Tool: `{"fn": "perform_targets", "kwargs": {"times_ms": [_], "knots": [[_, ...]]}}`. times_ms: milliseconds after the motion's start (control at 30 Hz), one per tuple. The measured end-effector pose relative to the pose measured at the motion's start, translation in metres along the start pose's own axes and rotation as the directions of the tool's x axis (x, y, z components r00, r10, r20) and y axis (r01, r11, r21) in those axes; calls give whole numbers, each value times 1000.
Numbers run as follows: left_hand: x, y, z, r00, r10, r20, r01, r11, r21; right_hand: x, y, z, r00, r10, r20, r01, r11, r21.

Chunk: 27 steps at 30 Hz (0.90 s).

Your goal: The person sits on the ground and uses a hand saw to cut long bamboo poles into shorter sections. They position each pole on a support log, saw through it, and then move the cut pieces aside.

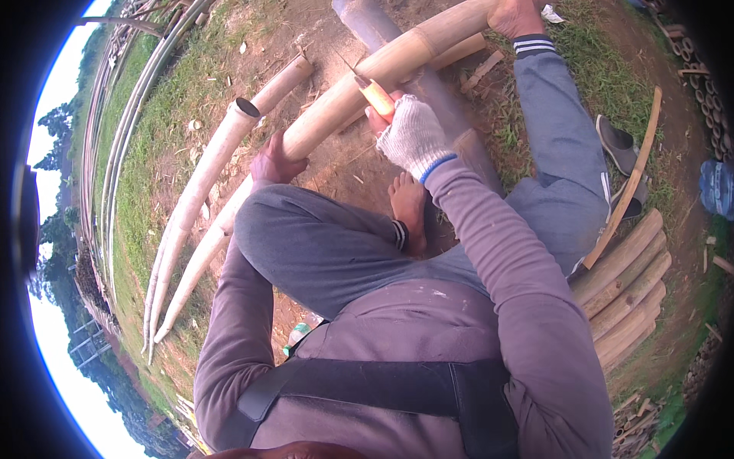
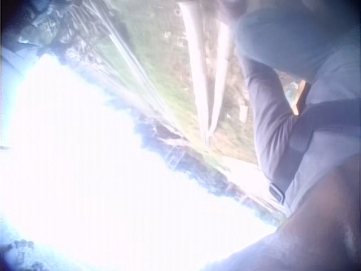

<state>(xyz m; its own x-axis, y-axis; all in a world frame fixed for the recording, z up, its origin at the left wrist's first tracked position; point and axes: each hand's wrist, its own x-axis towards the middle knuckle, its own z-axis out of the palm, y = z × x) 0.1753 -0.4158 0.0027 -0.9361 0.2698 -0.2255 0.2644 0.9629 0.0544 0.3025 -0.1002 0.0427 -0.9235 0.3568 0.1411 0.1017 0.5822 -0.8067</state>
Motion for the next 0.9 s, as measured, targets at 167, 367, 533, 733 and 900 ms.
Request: {"fn": "perform_targets", "kwargs": {"times_ms": [167, 367, 533, 733, 900], "knots": [[1, -4, -7, 1000, 0, -12, 0, 1000, -13, -50, 10, -27, 998, -55, 16, 55, 998, -18], [-16, -11, 6, 1000, -2, -22, 1, 1000, -6, -168, -6, -116, 994, -69, 85, 63, 995, 77], [0, 5, -4, 1000, 8, 2, -8, 1000, 15, -21, 23, -7, 1000, 2, 14, -3, 998, 57], [1, -2, -13, 1000, -14, 22, 13, 1000, 29, -73, 10, -37, 1000, -3, 26, 5, 998, -65], [-17, -9, 5, 1000, -21, -5, 21, 1000, -6, -178, 3, -121, 991, -95, 96, 90, 995, 51]]}}
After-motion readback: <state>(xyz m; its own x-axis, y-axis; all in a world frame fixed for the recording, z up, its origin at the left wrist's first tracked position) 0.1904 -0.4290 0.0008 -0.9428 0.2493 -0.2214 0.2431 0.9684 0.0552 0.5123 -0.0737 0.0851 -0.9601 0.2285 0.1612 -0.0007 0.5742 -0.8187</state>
